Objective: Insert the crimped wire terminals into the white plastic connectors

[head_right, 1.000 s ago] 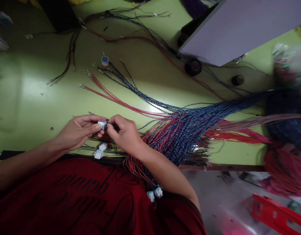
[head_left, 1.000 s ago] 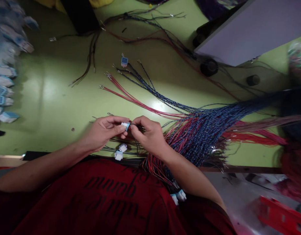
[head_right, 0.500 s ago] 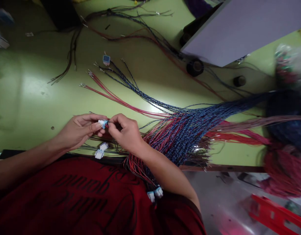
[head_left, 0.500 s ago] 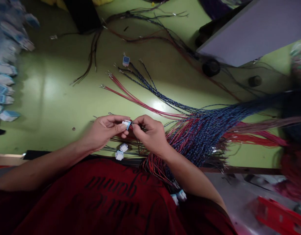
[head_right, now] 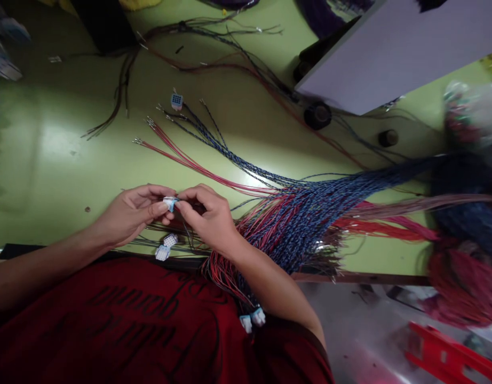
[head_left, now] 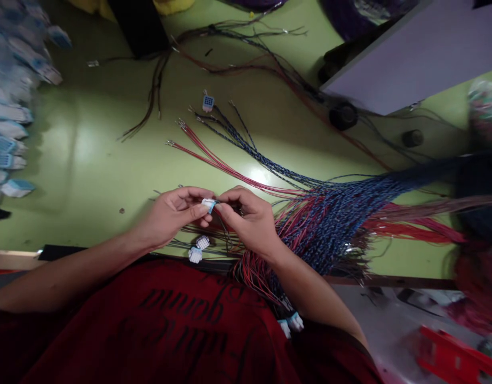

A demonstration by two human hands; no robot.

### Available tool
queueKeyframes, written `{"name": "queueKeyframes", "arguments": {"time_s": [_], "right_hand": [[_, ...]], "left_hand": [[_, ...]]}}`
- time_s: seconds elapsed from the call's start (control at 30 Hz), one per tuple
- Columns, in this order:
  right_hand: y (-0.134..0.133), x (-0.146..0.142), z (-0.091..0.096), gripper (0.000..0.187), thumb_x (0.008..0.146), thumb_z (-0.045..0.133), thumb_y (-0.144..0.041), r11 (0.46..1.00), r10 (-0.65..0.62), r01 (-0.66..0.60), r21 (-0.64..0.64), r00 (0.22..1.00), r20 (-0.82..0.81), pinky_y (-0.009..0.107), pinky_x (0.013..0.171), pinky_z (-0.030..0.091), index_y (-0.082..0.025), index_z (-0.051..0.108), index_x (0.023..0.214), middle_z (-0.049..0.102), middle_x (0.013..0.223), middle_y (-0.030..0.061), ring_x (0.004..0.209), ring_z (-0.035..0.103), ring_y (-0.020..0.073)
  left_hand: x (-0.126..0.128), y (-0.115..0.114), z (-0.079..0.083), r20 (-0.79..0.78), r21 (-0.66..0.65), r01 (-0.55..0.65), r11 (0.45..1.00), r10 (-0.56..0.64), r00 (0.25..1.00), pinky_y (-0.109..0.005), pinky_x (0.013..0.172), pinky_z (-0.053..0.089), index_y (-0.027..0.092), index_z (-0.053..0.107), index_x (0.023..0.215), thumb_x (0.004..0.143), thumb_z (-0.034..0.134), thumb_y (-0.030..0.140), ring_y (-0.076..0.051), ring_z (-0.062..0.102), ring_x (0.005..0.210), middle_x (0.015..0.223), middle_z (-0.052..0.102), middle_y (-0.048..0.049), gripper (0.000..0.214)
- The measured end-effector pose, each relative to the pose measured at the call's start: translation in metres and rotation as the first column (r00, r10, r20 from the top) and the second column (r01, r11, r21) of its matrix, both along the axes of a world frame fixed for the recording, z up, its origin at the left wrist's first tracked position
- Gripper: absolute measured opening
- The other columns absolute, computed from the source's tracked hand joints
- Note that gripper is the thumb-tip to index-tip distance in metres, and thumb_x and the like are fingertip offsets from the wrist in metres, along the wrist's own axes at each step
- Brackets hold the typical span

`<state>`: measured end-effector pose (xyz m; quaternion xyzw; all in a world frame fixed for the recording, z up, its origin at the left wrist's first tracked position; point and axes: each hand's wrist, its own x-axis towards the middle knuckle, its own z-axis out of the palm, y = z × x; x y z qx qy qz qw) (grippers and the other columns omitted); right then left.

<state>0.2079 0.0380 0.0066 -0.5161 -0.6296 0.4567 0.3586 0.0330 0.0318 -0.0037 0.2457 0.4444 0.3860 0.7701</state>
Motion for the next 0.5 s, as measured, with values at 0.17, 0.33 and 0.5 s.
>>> {"name": "queueKeyframes", "arguments": {"time_s": [0.17,0.33,0.5], "right_hand": [[0.001,0.002,0.002,0.006,0.080,0.063,-0.018,1.000,0.012,-0.012,0.020,1.000,0.003,0.027,0.063,0.046,-0.019,0.064,0.075,0.062,0.072,-0.0015,0.065,0.054,0.0103],[0.005,0.007,0.005,0.015,0.082,0.057,-0.014,0.988,-0.043,0.038,0.147,0.999,0.030,0.029,0.070,0.047,-0.019,0.060,0.068,0.061,0.073,-0.0007,0.071,0.057,0.0122],[0.009,0.012,0.007,0.018,0.081,0.056,-0.012,0.994,0.104,-0.104,0.032,0.995,-0.001,0.029,0.068,0.047,-0.019,0.058,0.065,0.060,0.072,-0.0008,0.069,0.056,0.0115]], "left_hand": [[0.001,0.001,0.003,0.020,-0.007,0.004,1.000,-0.004,1.000,-0.022,0.058,0.056,0.013,0.067,0.088,0.067,0.081,0.017,-0.009,0.064,0.058,0.074,0.069,0.0000,0.026],[0.000,0.002,0.001,0.012,-0.019,-0.052,0.998,0.052,0.999,-0.022,0.057,0.054,0.012,0.068,0.085,0.066,0.083,0.020,-0.011,0.065,0.061,0.076,0.069,-0.0015,0.025],[-0.003,0.003,-0.002,0.064,-0.041,-0.064,0.997,0.066,0.996,-0.022,0.059,0.055,0.012,0.070,0.087,0.066,0.084,0.020,-0.011,0.066,0.063,0.080,0.071,-0.0038,0.026]]}}
